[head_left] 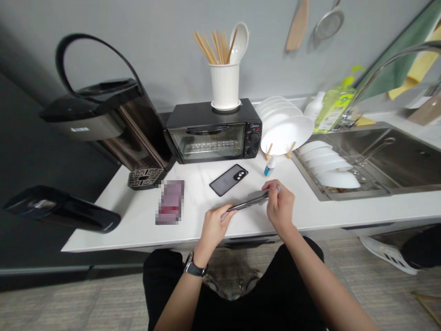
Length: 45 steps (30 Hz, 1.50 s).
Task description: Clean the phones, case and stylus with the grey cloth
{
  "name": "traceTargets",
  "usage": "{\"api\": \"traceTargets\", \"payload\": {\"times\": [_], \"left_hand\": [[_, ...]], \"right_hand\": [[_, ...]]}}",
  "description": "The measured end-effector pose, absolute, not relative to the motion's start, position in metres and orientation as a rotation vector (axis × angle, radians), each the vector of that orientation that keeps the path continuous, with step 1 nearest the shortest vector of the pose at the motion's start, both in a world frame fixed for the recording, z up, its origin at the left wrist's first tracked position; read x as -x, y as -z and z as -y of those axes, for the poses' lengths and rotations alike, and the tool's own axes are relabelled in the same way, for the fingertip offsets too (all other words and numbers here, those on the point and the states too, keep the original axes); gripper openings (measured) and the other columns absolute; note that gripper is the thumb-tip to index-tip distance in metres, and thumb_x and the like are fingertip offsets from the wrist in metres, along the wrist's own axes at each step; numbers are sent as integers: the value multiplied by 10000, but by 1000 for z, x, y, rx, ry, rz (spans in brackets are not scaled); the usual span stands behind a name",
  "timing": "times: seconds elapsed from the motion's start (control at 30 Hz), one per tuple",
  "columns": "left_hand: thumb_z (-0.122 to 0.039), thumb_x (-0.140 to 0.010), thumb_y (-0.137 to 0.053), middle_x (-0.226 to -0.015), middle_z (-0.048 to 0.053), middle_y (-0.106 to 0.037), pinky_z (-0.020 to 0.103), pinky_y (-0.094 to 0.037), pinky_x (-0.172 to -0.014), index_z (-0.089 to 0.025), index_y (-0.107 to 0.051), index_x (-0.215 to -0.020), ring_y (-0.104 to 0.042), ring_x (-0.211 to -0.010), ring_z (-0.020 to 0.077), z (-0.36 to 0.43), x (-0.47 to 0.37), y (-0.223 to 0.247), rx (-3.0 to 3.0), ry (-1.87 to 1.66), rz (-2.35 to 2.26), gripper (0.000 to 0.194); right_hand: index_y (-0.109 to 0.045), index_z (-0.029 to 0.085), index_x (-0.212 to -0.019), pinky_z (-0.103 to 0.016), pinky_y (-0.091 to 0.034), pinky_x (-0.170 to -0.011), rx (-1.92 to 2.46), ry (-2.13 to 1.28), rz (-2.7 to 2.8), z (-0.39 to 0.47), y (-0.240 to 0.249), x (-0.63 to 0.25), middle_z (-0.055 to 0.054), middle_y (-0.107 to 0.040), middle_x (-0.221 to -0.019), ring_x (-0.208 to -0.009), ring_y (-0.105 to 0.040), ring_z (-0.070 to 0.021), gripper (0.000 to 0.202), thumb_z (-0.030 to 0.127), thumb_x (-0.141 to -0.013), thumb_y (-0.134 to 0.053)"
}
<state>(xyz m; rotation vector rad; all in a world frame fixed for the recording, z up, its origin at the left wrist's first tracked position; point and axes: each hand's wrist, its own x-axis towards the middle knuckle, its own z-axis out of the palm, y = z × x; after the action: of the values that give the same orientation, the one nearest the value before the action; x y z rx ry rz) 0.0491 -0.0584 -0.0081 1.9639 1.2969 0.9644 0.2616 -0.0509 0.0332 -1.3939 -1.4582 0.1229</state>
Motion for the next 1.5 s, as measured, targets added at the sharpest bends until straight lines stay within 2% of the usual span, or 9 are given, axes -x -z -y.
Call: {"api": "traceTargets", "payload": {"times": [0.13, 0.33, 0.5, 0.67, 0.8, 0.97, 1.13, 1.27, 1.5], "left_hand": [[-328, -1007, -651, -880, 34, -795, 235, -530, -767, -188, -764, -1001, -729, -770, 167, 61, -49, 7, -2019, -957, -1337, 181], [-280, -1017, -585, -844, 60, -762, 265, -525, -741, -171, -705, -903, -713, -774, 187, 62, -47, 15, -2100, -999, -1339, 198], [-149, -926, -513, -918, 98, -792, 308, -585, -740, -176, -703, -942, -741, -784, 225, 61, -38, 23, -2128, -1070, -1243, 193], [-245, -1024, -539, -929, 64, -786, 287, -572, -765, -212, -703, -1030, -752, -825, 210, 62, -42, 15, -2153, -1006, -1285, 167], [-324, -1040, -563, -906, 58, -781, 279, -564, -745, -220, -697, -995, -753, -818, 208, 63, -46, 10, -2183, -1021, -1282, 175], [-237, -989, -513, -878, 73, -787, 306, -591, -718, -213, -721, -958, -744, -773, 220, 60, -42, 17, -2214, -1072, -1276, 212], [-110, -877, -487, -768, 49, -760, 290, -554, -634, -217, -710, -834, -688, -642, 204, 59, -36, 22, -2215, -1096, -1199, 252], [-200, -989, -551, -913, 67, -782, 276, -547, -730, -192, -716, -994, -727, -775, 198, 60, -42, 16, -2164, -1035, -1270, 165], [-315, -1037, -567, -855, 46, -740, 265, -511, -732, -193, -680, -913, -695, -766, 182, 61, -46, 15, -2083, -1013, -1292, 207]], "right_hand": [[-652, 206, -908, -324, -442, -657, 1489, -121, 1322, 50, -5, -266, -23, -637, -769, -652, -572, -184, 448, 382, -1111, -293], [-680, 203, -1236, -578, -343, -1167, 1399, 89, 1776, 68, 7, -217, -116, -721, -1255, -1318, -572, -295, 344, 265, -1085, -377], [-450, 120, -1554, -442, -338, -1218, 1199, 40, 2215, 88, 2, -180, -132, -573, -1538, -1451, -470, -257, 527, 313, -1064, -454], [-676, 153, -1171, -424, -437, -978, 1455, 248, 2077, 67, 0, -240, -110, -733, -1067, -1014, -619, -273, 300, 351, -1077, -471], [-618, 208, -795, -378, -391, -779, 1655, 337, 1964, 56, -5, -262, -50, -643, -779, -783, -555, -237, 337, 290, -1079, -456], [-691, 154, -1144, -444, -441, -949, 1537, 128, 2002, 73, -9, -199, -119, -736, -1110, -1020, -614, -276, 269, 303, -1046, -490], [-379, 60, -1584, -431, -353, -1199, 1244, 31, 2234, 94, -2, -173, -164, -473, -1622, -1464, -437, -273, 638, 398, -1054, -487], [-415, 117, -1561, -462, -350, -1171, 1359, 167, 2181, 84, 6, -226, -170, -595, -1489, -1378, -509, -298, 569, 415, -1077, -442], [-665, 193, -1000, -465, -423, -925, 1558, 133, 1973, 66, -3, -239, -96, -697, -942, -916, -573, -292, 327, 399, -1071, -421]]}}
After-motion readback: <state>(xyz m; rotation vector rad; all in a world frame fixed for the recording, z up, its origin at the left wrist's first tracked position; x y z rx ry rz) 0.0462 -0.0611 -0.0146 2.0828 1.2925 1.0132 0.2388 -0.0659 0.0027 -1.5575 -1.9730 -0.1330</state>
